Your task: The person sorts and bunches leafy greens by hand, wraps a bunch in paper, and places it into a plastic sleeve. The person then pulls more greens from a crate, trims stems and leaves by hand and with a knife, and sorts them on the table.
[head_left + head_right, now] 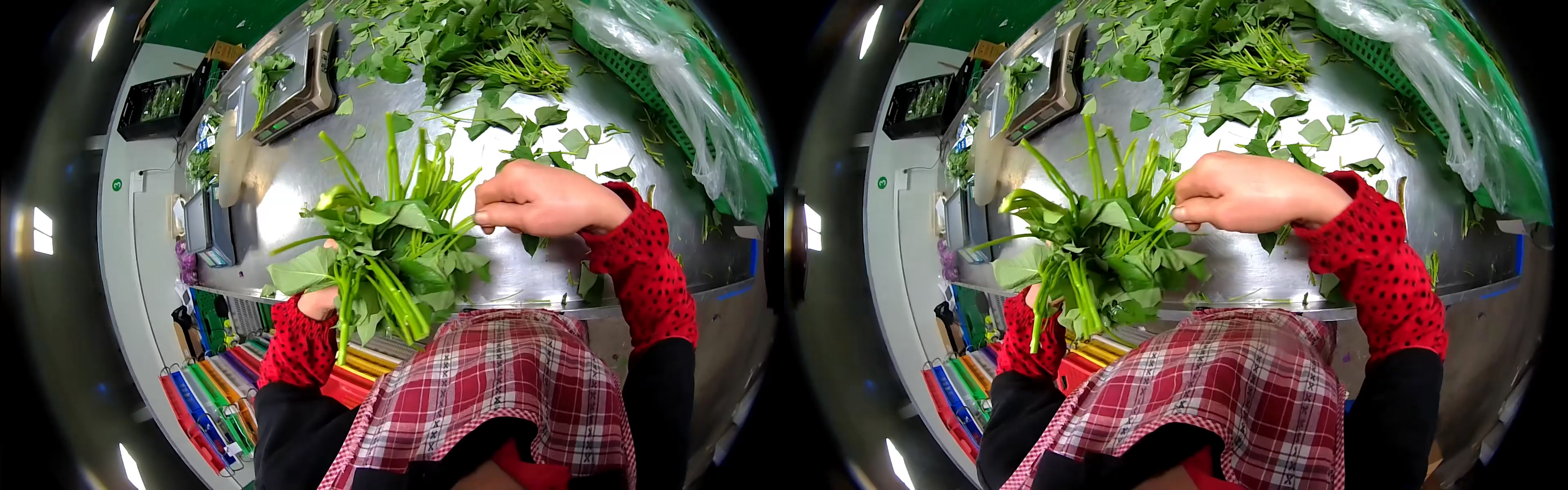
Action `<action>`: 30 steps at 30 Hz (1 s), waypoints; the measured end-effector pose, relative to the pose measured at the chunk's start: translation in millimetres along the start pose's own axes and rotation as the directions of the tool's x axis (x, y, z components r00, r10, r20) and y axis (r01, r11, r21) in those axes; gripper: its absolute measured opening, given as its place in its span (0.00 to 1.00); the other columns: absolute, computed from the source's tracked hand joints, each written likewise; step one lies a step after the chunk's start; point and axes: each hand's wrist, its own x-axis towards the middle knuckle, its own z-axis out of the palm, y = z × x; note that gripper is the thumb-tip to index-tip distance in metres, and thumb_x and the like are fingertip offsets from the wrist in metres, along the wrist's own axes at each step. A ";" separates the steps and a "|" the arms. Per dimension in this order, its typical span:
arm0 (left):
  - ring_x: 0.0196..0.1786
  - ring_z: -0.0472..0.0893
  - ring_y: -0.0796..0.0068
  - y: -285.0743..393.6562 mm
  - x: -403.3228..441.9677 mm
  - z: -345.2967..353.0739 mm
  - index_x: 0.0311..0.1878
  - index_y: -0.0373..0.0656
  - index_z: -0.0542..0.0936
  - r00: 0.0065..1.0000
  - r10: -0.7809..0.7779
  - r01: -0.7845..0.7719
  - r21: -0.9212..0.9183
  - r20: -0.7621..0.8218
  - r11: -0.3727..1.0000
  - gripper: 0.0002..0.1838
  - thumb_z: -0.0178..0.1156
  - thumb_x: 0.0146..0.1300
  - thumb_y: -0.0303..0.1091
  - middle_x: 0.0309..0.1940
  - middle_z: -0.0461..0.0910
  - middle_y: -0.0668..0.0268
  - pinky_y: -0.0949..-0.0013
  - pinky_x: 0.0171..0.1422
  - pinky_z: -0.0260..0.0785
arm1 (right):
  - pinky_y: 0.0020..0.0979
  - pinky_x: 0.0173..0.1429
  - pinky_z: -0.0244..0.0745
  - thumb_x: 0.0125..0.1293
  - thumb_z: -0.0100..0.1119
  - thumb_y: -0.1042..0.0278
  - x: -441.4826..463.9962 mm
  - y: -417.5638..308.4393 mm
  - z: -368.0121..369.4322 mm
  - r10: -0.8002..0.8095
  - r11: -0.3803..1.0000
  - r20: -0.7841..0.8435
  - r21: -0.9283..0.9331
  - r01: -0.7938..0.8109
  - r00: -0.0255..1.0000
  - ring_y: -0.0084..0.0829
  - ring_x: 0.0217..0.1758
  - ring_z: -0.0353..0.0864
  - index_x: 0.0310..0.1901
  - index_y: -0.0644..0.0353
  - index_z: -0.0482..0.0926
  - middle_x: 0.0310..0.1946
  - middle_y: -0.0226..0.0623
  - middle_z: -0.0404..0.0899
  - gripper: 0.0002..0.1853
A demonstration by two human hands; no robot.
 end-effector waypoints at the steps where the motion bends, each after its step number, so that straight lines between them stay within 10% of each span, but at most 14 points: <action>1: 0.44 0.80 0.72 -2.2 -1.3 -1.8 0.52 0.39 0.78 1.000 -0.007 0.007 0.004 -0.003 1.000 0.26 0.72 0.47 0.27 0.44 0.81 0.64 0.65 0.51 0.75 | 0.35 0.35 0.71 0.69 0.53 0.62 -2.3 15.4 3.2 -0.084 0.996 -0.218 -0.035 0.078 0.972 0.32 0.26 0.75 0.37 0.67 0.80 0.22 0.39 0.77 0.14; 4: 0.44 0.79 0.73 -6.5 -6.2 -10.3 0.53 0.40 0.78 0.999 -0.038 0.039 0.021 -0.002 0.999 0.27 0.73 0.46 0.27 0.45 0.81 0.65 0.65 0.52 0.75 | 0.36 0.36 0.72 0.65 0.56 0.62 -36.6 63.7 -43.7 0.021 0.972 -0.678 -0.158 -0.174 0.735 0.35 0.26 0.76 0.39 0.67 0.80 0.23 0.42 0.78 0.13; 6: 0.44 0.79 0.74 -8.0 -7.2 -12.0 0.53 0.40 0.78 0.999 -0.050 0.050 0.035 0.002 0.998 0.28 0.74 0.46 0.27 0.45 0.81 0.65 0.65 0.52 0.75 | 0.39 0.40 0.73 0.61 0.60 0.63 -45.6 49.2 -30.0 0.178 0.860 -0.595 -0.294 -0.418 0.784 0.41 0.31 0.79 0.40 0.66 0.81 0.26 0.45 0.80 0.13; 8: 0.44 0.79 0.75 -10.3 0.0 -9.1 0.53 0.40 0.78 0.999 -0.042 0.041 0.043 0.009 0.998 0.28 0.74 0.45 0.27 0.45 0.81 0.66 0.65 0.52 0.75 | 0.42 0.45 0.75 0.54 0.69 0.60 -34.1 38.2 8.3 -0.161 0.764 -0.606 -0.576 -0.290 0.779 0.46 0.37 0.81 0.43 0.62 0.82 0.33 0.44 0.82 0.18; 10: 0.44 0.79 0.75 -10.1 12.2 -2.7 0.53 0.40 0.78 0.999 -0.038 0.037 0.051 0.027 0.998 0.29 0.75 0.45 0.27 0.45 0.81 0.66 0.65 0.52 0.75 | 0.39 0.40 0.77 0.53 0.71 0.56 -5.4 17.3 33.1 -0.394 0.884 -0.660 -0.463 0.066 0.640 0.45 0.36 0.82 0.46 0.63 0.81 0.36 0.43 0.82 0.23; 14: 0.45 0.79 0.75 7.2 18.4 10.0 0.55 0.40 0.77 0.996 0.054 -0.046 -0.118 0.065 0.992 0.27 0.73 0.50 0.28 0.46 0.81 0.65 0.67 0.52 0.75 | 0.39 0.34 0.77 0.57 0.66 0.59 40.7 -9.8 58.4 -0.257 0.839 -0.440 -0.543 -0.027 0.860 0.41 0.33 0.83 0.48 0.58 0.78 0.35 0.42 0.82 0.19; 16: 0.46 0.79 0.74 -3.3 6.2 3.1 0.55 0.40 0.77 0.998 -0.056 0.056 -0.093 -0.006 0.994 0.26 0.72 0.52 0.28 0.46 0.81 0.65 0.67 0.52 0.75 | 0.44 0.29 0.75 0.59 0.60 0.63 47.1 39.0 28.9 -0.469 0.755 -0.600 -0.653 -0.059 0.647 0.46 0.27 0.82 0.40 0.62 0.74 0.25 0.43 0.79 0.13; 18: 0.47 0.79 0.74 -13.0 -16.1 5.7 0.56 0.41 0.76 0.946 -0.278 0.268 -0.081 -0.166 0.960 0.24 0.70 0.55 0.28 0.47 0.80 0.65 0.66 0.54 0.75 | 0.43 0.31 0.77 0.58 0.58 0.68 10.7 59.6 -14.8 -0.269 0.896 -0.868 -0.385 -0.223 0.418 0.47 0.27 0.82 0.35 0.63 0.77 0.24 0.47 0.79 0.08; 20: 0.48 0.79 0.73 -35.3 -27.7 -2.4 0.58 0.40 0.75 0.914 -0.315 0.298 -0.104 -0.257 0.949 0.23 0.67 0.59 0.27 0.50 0.79 0.65 0.66 0.55 0.75 | 0.43 0.33 0.78 0.58 0.58 0.68 -12.8 83.0 -10.6 0.036 0.638 -0.756 -0.486 -0.597 0.653 0.48 0.28 0.82 0.33 0.64 0.81 0.25 0.48 0.80 0.08; 22: 0.51 0.79 0.72 -69.6 -32.2 -14.6 0.61 0.38 0.74 0.941 -0.198 0.163 -0.143 -0.276 0.976 0.23 0.63 0.63 0.25 0.54 0.78 0.63 0.65 0.55 0.76 | 0.43 0.34 0.78 0.61 0.60 0.61 -10.0 103.7 37.3 -0.207 0.777 -0.707 -0.539 -0.325 0.677 0.44 0.29 0.83 0.34 0.65 0.83 0.25 0.45 0.82 0.13; 24: 0.52 0.79 0.70 -62.6 -19.7 -3.4 0.62 0.39 0.73 0.926 -0.297 0.109 -0.587 -0.234 0.802 0.24 0.63 0.61 0.24 0.55 0.77 0.63 0.65 0.57 0.75 | 0.30 0.30 0.76 0.63 0.64 0.58 3.0 73.1 52.5 0.272 0.953 -0.522 0.260 -0.152 0.809 0.29 0.25 0.79 0.41 0.68 0.82 0.23 0.36 0.82 0.18; 30: 0.55 0.78 0.69 -9.0 -5.8 4.4 0.63 0.41 0.72 0.942 -0.317 0.171 -0.655 -0.111 0.736 0.25 0.63 0.61 0.24 0.56 0.77 0.63 0.65 0.59 0.73 | 0.22 0.26 0.70 0.64 0.63 0.59 35.2 49.0 73.4 0.296 0.724 -0.409 0.685 0.076 0.863 0.18 0.22 0.74 0.32 0.66 0.84 0.22 0.29 0.80 0.15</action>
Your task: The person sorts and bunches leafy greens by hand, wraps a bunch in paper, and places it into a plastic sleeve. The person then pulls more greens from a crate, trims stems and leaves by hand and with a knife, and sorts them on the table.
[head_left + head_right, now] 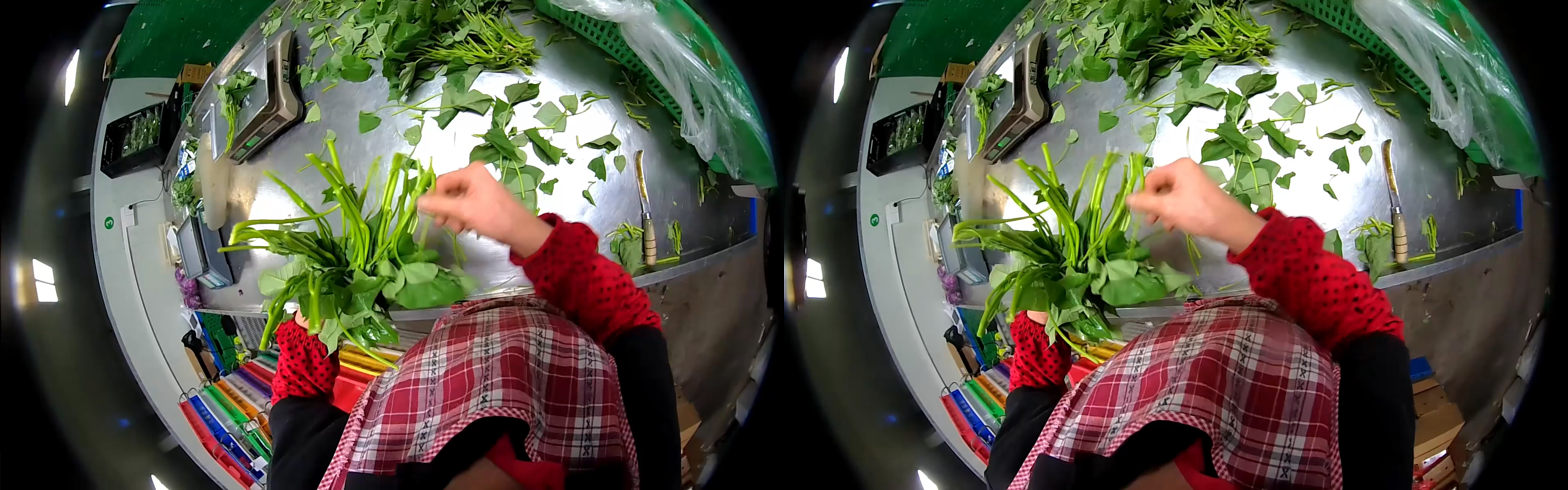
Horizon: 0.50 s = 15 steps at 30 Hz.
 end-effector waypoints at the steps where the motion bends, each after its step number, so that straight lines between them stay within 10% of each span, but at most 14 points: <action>1: 0.55 0.78 0.69 4.1 -2.7 -3.1 0.63 0.41 0.73 1.000 0.007 -0.006 0.072 -0.009 0.997 0.25 0.63 0.61 0.24 0.56 0.77 0.63 0.65 0.59 0.73 | 0.24 0.26 0.71 0.63 0.63 0.61 2.1 3.6 -17.0 -0.125 0.986 -0.097 -0.119 0.113 0.987 0.20 0.21 0.74 0.33 0.66 0.84 0.21 0.31 0.80 0.13; 5: 0.55 0.77 0.69 12.7 -6.5 -11.1 0.63 0.41 0.73 0.998 0.048 -0.038 0.221 -0.040 0.975 0.25 0.64 0.60 0.25 0.56 0.77 0.63 0.65 0.59 0.73 | 0.32 0.31 0.75 0.58 0.62 0.69 -0.9 10.1 -78.7 -0.409 0.536 -0.257 -0.844 0.002 0.876 0.29 0.22 0.77 0.36 0.67 0.83 0.25 0.45 0.80 0.10; 6: 0.55 0.77 0.69 12.6 -7.5 -11.0 0.63 0.41 0.73 0.998 0.051 -0.039 0.235 -0.045 0.971 0.26 0.64 0.60 0.25 0.56 0.77 0.63 0.65 0.59 0.73 | 0.31 0.32 0.75 0.60 0.61 0.69 -2.3 30.2 -77.2 -0.591 0.401 -0.055 -0.886 0.234 0.804 0.29 0.23 0.79 0.39 0.65 0.83 0.34 0.46 0.83 0.10; 8: 0.55 0.77 0.69 13.4 -7.9 -10.7 0.62 0.41 0.73 0.997 0.057 -0.043 0.251 -0.048 0.967 0.26 0.64 0.60 0.25 0.56 0.77 0.63 0.65 0.59 0.73 | 0.29 0.33 0.76 0.62 0.60 0.71 -23.6 25.2 -34.7 -0.322 0.778 0.021 -0.564 0.277 0.947 0.27 0.25 0.80 0.41 0.65 0.82 0.39 0.45 0.83 0.09; 11: 0.55 0.77 0.69 13.3 -11.8 -11.2 0.62 0.41 0.73 0.996 0.067 -0.048 0.278 -0.057 0.959 0.26 0.65 0.60 0.26 0.56 0.77 0.63 0.65 0.59 0.73 | 0.27 0.32 0.74 0.66 0.58 0.72 -17.2 40.3 -12.1 -0.304 0.861 0.063 -0.408 0.303 0.950 0.23 0.27 0.81 0.41 0.67 0.81 0.30 0.38 0.83 0.08; 14: 0.55 0.77 0.69 13.2 -18.1 -12.6 0.62 0.41 0.73 0.994 0.079 -0.053 0.295 -0.077 0.954 0.26 0.65 0.59 0.27 0.56 0.77 0.63 0.65 0.59 0.73 | 0.29 0.32 0.74 0.65 0.59 0.69 -11.7 31.7 -32.4 -0.279 0.880 -0.185 -0.443 0.174 0.942 0.29 0.28 0.83 0.39 0.65 0.82 0.27 0.39 0.83 0.08; 15: 0.55 0.77 0.69 11.6 -17.5 -12.8 0.62 0.41 0.73 0.994 0.081 -0.054 0.294 -0.079 0.954 0.26 0.65 0.59 0.27 0.56 0.77 0.63 0.65 0.59 0.73 | 0.32 0.35 0.75 0.63 0.60 0.67 -12.9 41.2 -41.0 -0.468 0.624 -0.090 -0.738 0.256 0.879 0.37 0.30 0.83 0.36 0.63 0.83 0.29 0.41 0.83 0.08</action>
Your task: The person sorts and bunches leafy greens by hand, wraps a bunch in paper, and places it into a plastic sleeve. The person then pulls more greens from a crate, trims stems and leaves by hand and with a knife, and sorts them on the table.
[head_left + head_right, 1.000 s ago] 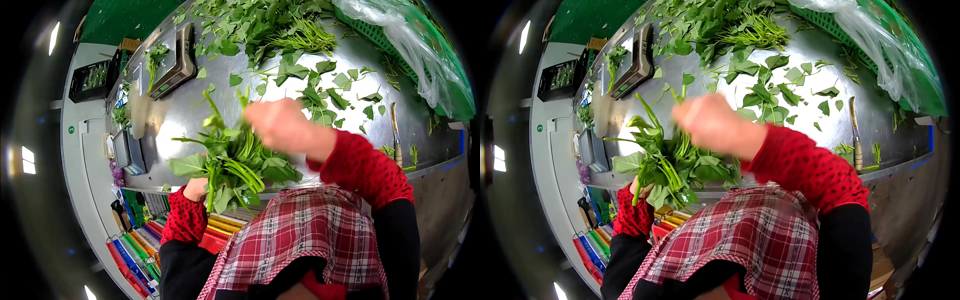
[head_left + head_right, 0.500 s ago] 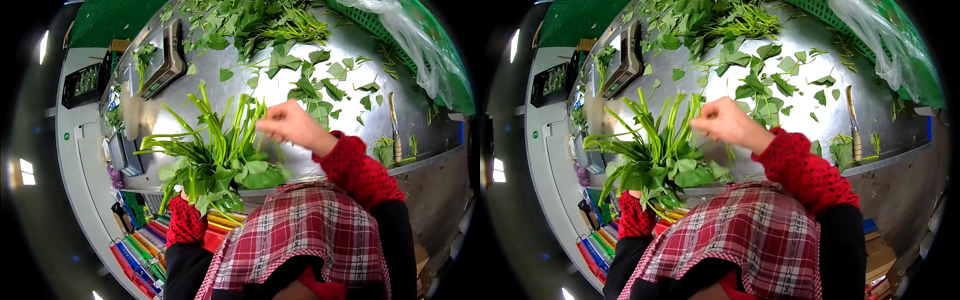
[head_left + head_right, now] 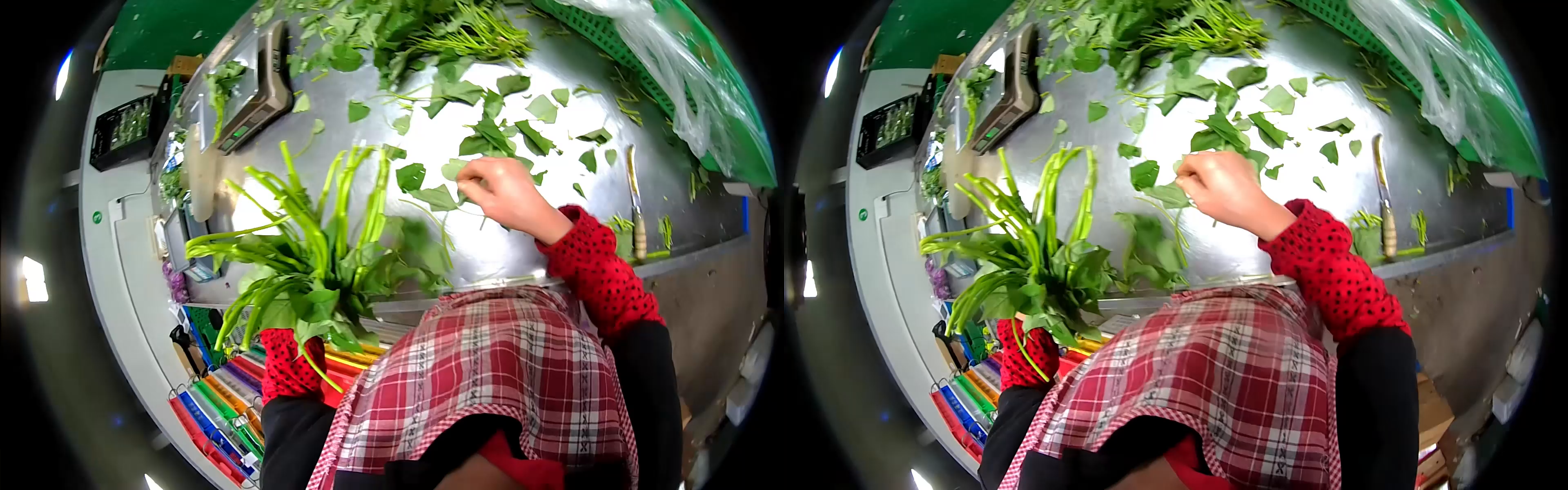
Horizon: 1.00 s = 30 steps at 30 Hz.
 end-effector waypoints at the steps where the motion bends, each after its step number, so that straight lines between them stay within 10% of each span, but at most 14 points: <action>1: 0.55 0.77 0.69 0.3 -2.8 -1.0 0.62 0.41 0.73 1.000 0.005 -0.005 0.001 -0.008 1.000 0.26 0.66 0.59 0.27 0.56 0.77 0.63 0.65 0.59 0.73 | 0.35 0.36 0.76 0.61 0.61 0.65 -6.1 5.9 9.5 0.045 0.999 0.087 -0.031 -0.043 0.995 0.41 0.32 0.83 0.33 0.60 0.83 0.31 0.41 0.83 0.08; 8: 0.55 0.77 0.69 -7.1 -26.6 -6.8 0.61 0.41 0.74 0.998 -0.011 0.012 0.019 -0.055 1.000 0.27 0.67 0.58 0.28 0.55 0.77 0.63 0.65 0.59 0.73 | 0.37 0.31 0.75 0.54 0.64 0.67 -7.0 -31.1 114.0 -0.262 0.923 0.255 -0.216 0.319 0.931 0.39 0.28 0.80 0.29 0.60 0.78 0.29 0.38 0.75 0.07; 11: 0.56 0.77 0.69 -10.0 -39.3 -7.1 0.61 0.41 0.74 0.998 -0.013 0.017 0.048 -0.069 0.999 0.27 0.67 0.57 0.29 0.55 0.77 0.63 0.65 0.59 0.73 | 0.35 0.29 0.75 0.45 0.63 0.69 -8.1 -19.9 178.4 -0.657 0.613 0.314 -0.307 0.728 0.686 0.34 0.30 0.79 0.29 0.60 0.78 0.30 0.36 0.73 0.08; 13: 0.56 0.76 0.69 -13.2 -44.3 -3.8 0.61 0.41 0.74 0.998 -0.020 0.023 0.044 -0.064 0.999 0.27 0.68 0.57 0.29 0.55 0.77 0.63 0.65 0.58 0.73 | 0.37 0.29 0.76 0.46 0.63 0.69 -13.1 -4.2 202.8 -0.512 0.626 0.554 -0.282 0.727 0.657 0.37 0.31 0.81 0.29 0.60 0.78 0.30 0.38 0.75 0.08; 16: 0.56 0.76 0.69 -16.4 -41.7 7.6 0.61 0.41 0.74 0.999 -0.023 0.026 0.079 -0.034 0.997 0.27 0.68 0.57 0.30 0.55 0.77 0.63 0.65 0.58 0.72 | 0.40 0.33 0.77 0.49 0.62 0.71 -1.3 -22.3 151.4 -0.352 0.824 0.461 -0.260 0.503 0.815 0.39 0.33 0.83 0.29 0.57 0.82 0.29 0.42 0.80 0.05; 18: 0.56 0.76 0.69 -16.8 -29.0 25.1 0.61 0.41 0.74 1.000 -0.017 0.015 0.088 0.018 0.996 0.27 0.69 0.56 0.31 0.55 0.77 0.63 0.65 0.58 0.72 | 0.37 0.34 0.76 0.55 0.66 0.68 9.2 -17.6 119.1 -0.075 0.991 0.362 0.127 0.031 0.929 0.36 0.31 0.81 0.36 0.63 0.83 0.30 0.42 0.82 0.10; 21: 0.56 0.76 0.69 -17.1 -2.5 61.9 0.61 0.41 0.75 0.992 0.005 -0.018 0.105 0.124 0.994 0.28 0.69 0.56 0.31 0.55 0.77 0.63 0.65 0.58 0.72 | 0.26 0.34 0.72 0.63 0.67 0.63 14.0 -33.6 67.3 0.145 0.616 0.462 0.650 -0.446 0.875 0.21 0.28 0.77 0.40 0.66 0.82 0.31 0.31 0.83 0.13; 26: 0.56 0.76 0.69 -11.9 27.4 98.3 0.60 0.41 0.75 0.968 0.041 -0.068 0.101 0.249 0.993 0.28 0.70 0.55 0.32 0.55 0.77 0.64 0.65 0.58 0.72 | 0.21 0.36 0.76 0.66 0.63 0.67 4.5 -52.4 56.3 0.087 0.338 0.492 0.803 -0.490 0.866 0.18 0.29 0.79 0.43 0.66 0.83 0.30 0.28 0.82 0.11; 30: 0.56 0.76 0.69 -4.7 26.5 88.7 0.60 0.41 0.75 0.959 0.033 -0.065 0.105 0.280 0.992 0.28 0.71 0.55 0.33 0.54 0.78 0.64 0.65 0.58 0.72 | 0.20 0.36 0.76 0.67 0.59 0.73 6.4 -58.4 40.8 0.062 0.452 0.438 0.789 -0.416 0.897 0.18 0.32 0.79 0.48 0.66 0.82 0.32 0.31 0.83 0.10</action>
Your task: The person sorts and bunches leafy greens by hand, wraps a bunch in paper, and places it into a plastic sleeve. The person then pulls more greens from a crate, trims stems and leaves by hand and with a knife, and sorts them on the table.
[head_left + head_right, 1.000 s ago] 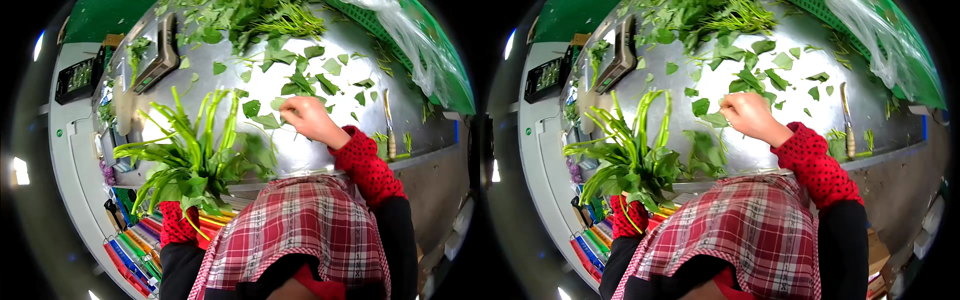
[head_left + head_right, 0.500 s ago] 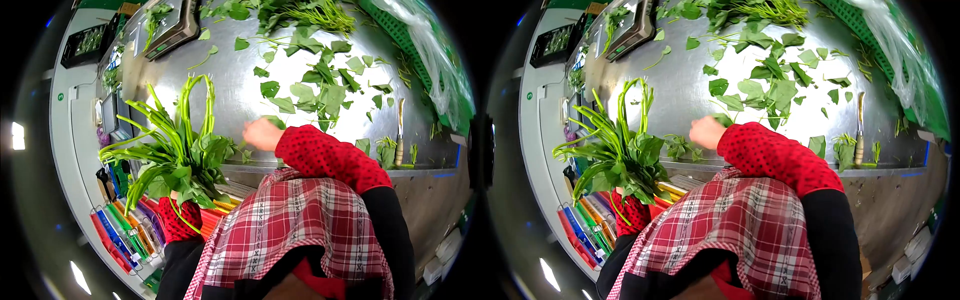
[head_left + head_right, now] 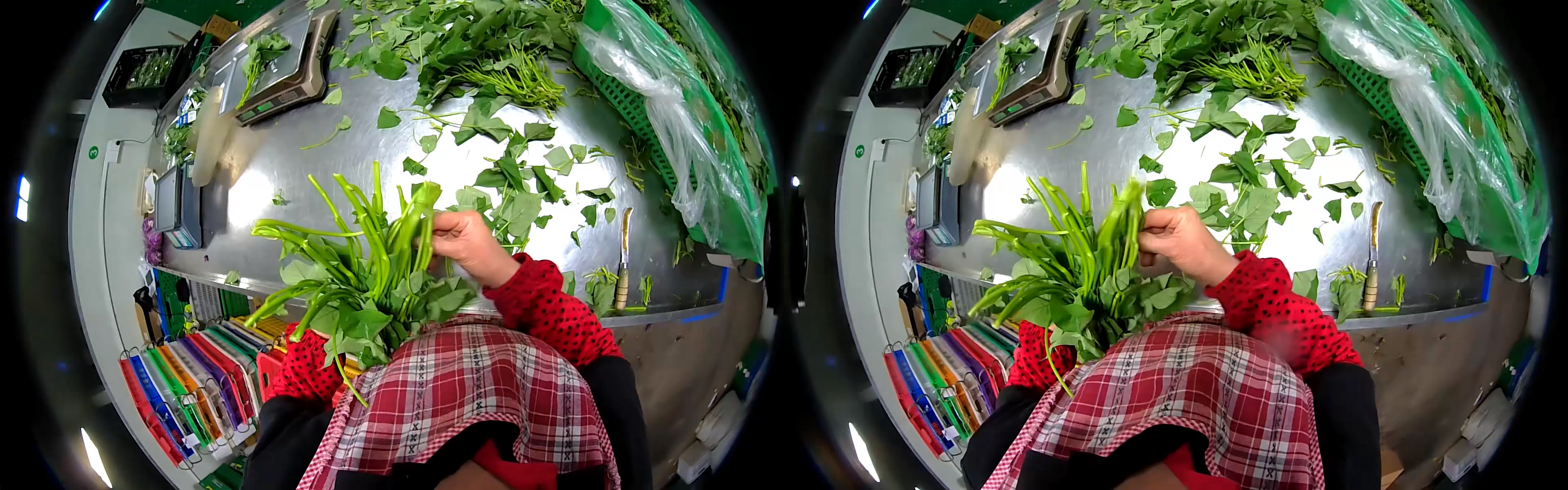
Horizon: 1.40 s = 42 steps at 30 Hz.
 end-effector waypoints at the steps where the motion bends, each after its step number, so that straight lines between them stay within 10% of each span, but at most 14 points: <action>1: 0.56 0.76 0.69 1.0 -2.3 -3.2 0.60 0.41 0.75 1.000 -0.010 0.010 0.002 -0.002 1.000 0.29 0.71 0.55 0.33 0.54 0.78 0.64 0.65 0.58 0.72 | 0.21 0.35 0.75 0.66 0.60 0.73 -1.7 -8.9 -12.5 0.022 0.994 -0.016 -0.108 -0.024 1.000 0.17 0.31 0.79 0.46 0.66 0.83 0.31 0.31 0.83 0.09; 4: 0.56 0.76 0.69 2.7 -14.6 -11.2 0.60 0.41 0.75 0.999 -0.043 0.043 0.007 -0.012 0.999 0.29 0.71 0.54 0.34 0.54 0.78 0.64 0.65 0.58 0.72 | 0.29 0.38 0.78 0.59 0.63 0.71 2.5 -15.9 -69.4 -0.442 0.638 -0.291 -0.767 0.069 0.849 0.29 0.29 0.82 0.42 0.63 0.86 0.26 0.36 0.84 0.10; 10: 0.56 0.75 0.68 0.0 -30.1 -23.4 0.59 0.41 0.76 0.997 -0.072 0.072 0.017 -0.020 0.997 0.29 0.72 0.53 0.35 0.54 0.78 0.64 0.64 0.58 0.72 | 0.31 0.63 0.69 0.59 0.67 0.63 -5.2 -53.9 -49.6 -0.447 0.595 -0.142 -0.784 0.175 0.883 0.35 0.60 0.75 0.55 0.65 0.78 0.52 0.41 0.78 0.24; 13: 0.57 0.75 0.68 -2.4 -32.9 -27.4 0.59 0.41 0.76 0.998 -0.069 0.069 0.030 -0.004 0.997 0.30 0.73 0.53 0.36 0.54 0.78 0.64 0.64 0.58 0.72 | 0.33 0.62 0.70 0.57 0.69 0.60 1.4 -80.1 -18.7 -0.325 0.671 0.082 -0.682 0.291 0.942 0.38 0.57 0.76 0.51 0.66 0.79 0.50 0.42 0.79 0.23; 16: 0.57 0.75 0.68 -3.0 -29.2 -24.5 0.59 0.41 0.76 0.999 -0.037 0.036 0.040 0.029 0.999 0.30 0.73 0.52 0.36 0.54 0.78 0.64 0.64 0.58 0.72 | 0.36 0.51 0.74 0.56 0.70 0.58 10.9 -89.0 13.7 -0.209 0.281 0.412 -0.843 0.458 0.887 0.42 0.45 0.79 0.37 0.66 0.81 0.41 0.44 0.80 0.18; 20: 0.57 0.75 0.68 -3.2 -24.5 -19.0 0.59 0.40 0.76 0.999 -0.014 0.012 0.036 0.046 0.999 0.30 0.74 0.52 0.37 0.54 0.78 0.64 0.64 0.58 0.72 | 0.32 0.32 0.71 0.60 0.65 0.66 15.8 -91.0 -9.6 -0.199 0.610 0.113 -0.763 0.213 0.973 0.31 0.25 0.77 0.29 0.65 0.81 0.22 0.38 0.80 0.10; 23: 0.57 0.75 0.68 -2.0 -23.6 -15.4 0.58 0.40 0.76 0.999 -0.014 0.013 0.017 0.041 1.000 0.31 0.75 0.51 0.38 0.54 0.78 0.64 0.64 0.57 0.72 | 0.32 0.44 0.75 0.57 0.65 0.68 10.5 -123.2 -34.0 -0.426 0.454 -0.094 -0.882 0.123 0.900 0.32 0.37 0.82 0.34 0.65 0.82 0.33 0.40 0.83 0.09; 25: 0.57 0.75 0.68 -3.1 -23.2 -15.7 0.58 0.40 0.77 0.998 -0.003 0.003 0.006 0.064 1.000 0.31 0.75 0.51 0.38 0.54 0.78 0.64 0.64 0.57 0.72 | 0.40 0.51 0.72 0.48 0.74 0.63 20.7 -107.5 -5.1 -0.700 0.017 0.361 -0.854 0.520 0.616 0.39 0.48 0.79 0.37 0.62 0.82 0.43 0.42 0.81 0.17; 27: 0.57 0.75 0.68 -7.4 -29.6 -22.9 0.58 0.40 0.77 0.996 0.010 -0.009 -0.008 0.091 1.000 0.31 0.75 0.51 0.39 0.53 0.78 0.64 0.64 0.57 0.71 | 0.43 0.61 0.67 0.46 0.72 0.62 22.4 -88.9 30.2 -0.558 -0.064 0.512 -0.811 0.582 0.653 0.42 0.55 0.77 0.36 0.60 0.82 0.46 0.41 0.80 0.16; 29: 0.57 0.75 0.68 -12.4 -44.0 -32.4 0.58 0.40 0.77 0.995 -0.016 0.016 -0.007 0.094 1.000 0.32 0.76 0.51 0.39 0.53 0.78 0.64 0.64 0.57 0.71 | 0.40 0.59 0.70 0.50 0.70 0.64 39.8 -64.9 17.9 -0.601 0.019 0.510 -0.761 0.649 0.615 0.40 0.52 0.79 0.35 0.61 0.83 0.40 0.39 0.83 0.12; 31: 0.57 0.75 0.68 -13.0 -56.6 -34.2 0.58 0.40 0.77 0.997 -0.045 0.044 0.015 0.062 0.999 0.32 0.76 0.50 0.40 0.53 0.78 0.64 0.64 0.57 0.71 | 0.37 0.55 0.73 0.54 0.67 0.67 45.7 -87.9 -9.8 -0.719 0.407 0.071 -0.763 0.502 0.691 0.39 0.49 0.81 0.34 0.61 0.84 0.34 0.37 0.84 0.09; 35: 0.45 0.79 0.74 10.3 -55.3 -20.3 0.50 0.38 0.80 0.991 -0.122 0.122 0.004 -0.063 0.993 0.27 0.77 0.44 0.31 0.42 0.82 0.67 0.68 0.48 0.73 | 0.37 0.53 0.75 0.55 0.67 0.67 45.2 -110.1 -37.6 -0.784 0.088 0.075 -0.969 0.230 0.616 0.42 0.50 0.80 0.39 0.61 0.84 0.43 0.40 0.83 0.11; 36: 0.43 0.79 0.75 14.8 -51.4 -18.0 0.49 0.38 0.80 0.992 -0.113 0.113 -0.003 -0.060 0.994 0.26 0.76 0.44 0.30 0.40 0.83 0.67 0.68 0.47 0.73 | 0.38 0.54 0.74 0.55 0.67 0.66 41.7 -108.8 -36.6 -0.776 -0.127 0.225 -0.971 0.204 0.589 0.43 0.50 0.80 0.40 0.60 0.83 0.46 0.41 0.82 0.12; 42: 0.40 0.79 0.78 33.2 -34.4 -3.2 0.48 0.37 0.81 0.998 -0.068 0.069 0.085 -0.019 0.994 0.22 0.73 0.46 0.27 0.37 0.83 0.68 0.68 0.45 0.75 | 0.39 0.56 0.70 0.49 0.73 0.56 40.9 -113.2 46.8 -0.225 -0.021 0.534 -0.839 0.544 0.815 0.41 0.49 0.79 0.39 0.64 0.82 0.41 0.42 0.82 0.21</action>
